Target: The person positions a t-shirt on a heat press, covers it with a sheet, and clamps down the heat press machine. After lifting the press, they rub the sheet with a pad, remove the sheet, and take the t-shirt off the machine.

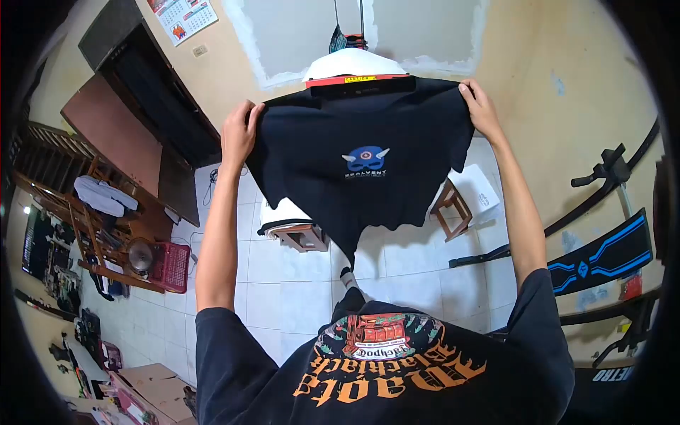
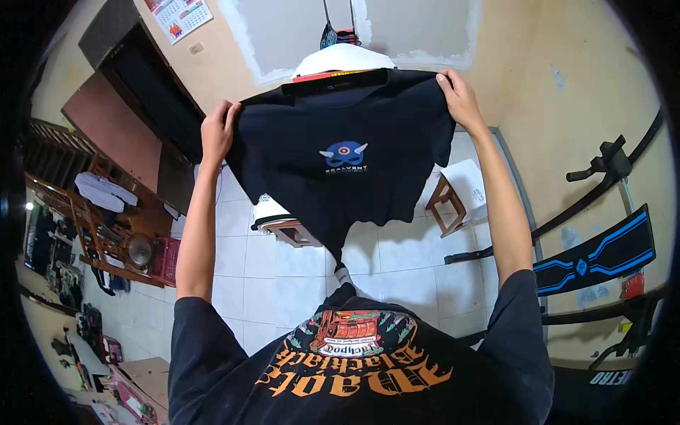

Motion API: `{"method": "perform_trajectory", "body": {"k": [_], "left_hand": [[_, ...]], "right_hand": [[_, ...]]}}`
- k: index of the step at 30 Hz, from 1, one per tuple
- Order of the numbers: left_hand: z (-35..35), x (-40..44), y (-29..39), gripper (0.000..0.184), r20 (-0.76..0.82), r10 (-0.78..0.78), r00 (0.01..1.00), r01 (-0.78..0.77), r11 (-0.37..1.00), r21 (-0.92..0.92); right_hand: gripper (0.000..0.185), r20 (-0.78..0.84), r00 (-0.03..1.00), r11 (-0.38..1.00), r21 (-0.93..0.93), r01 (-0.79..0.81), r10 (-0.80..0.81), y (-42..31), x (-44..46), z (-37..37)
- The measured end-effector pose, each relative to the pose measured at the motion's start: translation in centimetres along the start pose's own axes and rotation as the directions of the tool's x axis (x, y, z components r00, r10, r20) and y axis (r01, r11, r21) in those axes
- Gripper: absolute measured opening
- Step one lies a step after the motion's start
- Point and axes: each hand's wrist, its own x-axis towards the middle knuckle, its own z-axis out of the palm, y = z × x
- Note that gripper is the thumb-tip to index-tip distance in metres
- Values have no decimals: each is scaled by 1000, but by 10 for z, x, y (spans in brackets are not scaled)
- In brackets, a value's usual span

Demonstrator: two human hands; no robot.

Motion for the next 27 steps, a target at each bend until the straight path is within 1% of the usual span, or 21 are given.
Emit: {"method": "perform_trajectory", "body": {"k": [3,7,9,10,11,15,17,18,20,21,24,25,26,27], "left_hand": [[2,6,-3,35,88,-66,994,68,998,-10],[-15,20,1,39,248,-114,962,130,990,-48],[-16,20,-8,37,226,-25,974,46,995,-88],[-15,17,-11,36,213,16,977,6,994,-106],[-13,15,-15,33,203,22,979,-4,996,-89],[-21,10,0,29,152,-9,988,34,986,-162],[-29,4,9,27,126,-46,991,67,983,-169],[-29,-1,10,27,89,-69,994,84,980,-182],[-33,-10,12,26,18,-121,992,123,970,-210],[-36,-14,9,27,19,-121,992,122,968,-219],[-45,-30,1,25,17,-124,992,120,914,-387],[-54,-38,9,22,47,-139,989,146,893,-425],[-60,-46,8,21,87,-175,981,195,868,-456],[-66,-52,11,21,92,-180,979,202,865,-459]], "right_hand": [[33,-17,999,999,18,40,-40,5,-2,2],[34,-28,1000,1000,22,-12,13,6,-1,-8],[33,-54,998,999,22,-35,36,3,-4,-11],[33,-64,997,997,62,-49,53,2,-6,-13],[32,-72,995,993,103,-63,71,1,-7,-14],[30,-96,988,973,205,-102,124,-4,-12,-21],[29,-29,985,957,241,-160,172,-4,-17,-33],[29,4,981,948,258,-188,194,-5,-22,-37],[28,11,986,937,312,-160,165,-7,-31,-42],[28,13,989,931,333,-146,150,-10,-36,-45],[27,52,984,920,349,-179,172,-20,-53,-58],[26,69,977,918,335,-212,201,-22,-60,-60],[26,56,981,922,335,-193,185,-25,-67,-62],[26,44,985,926,337,-172,167,-31,-73,-64]]}}
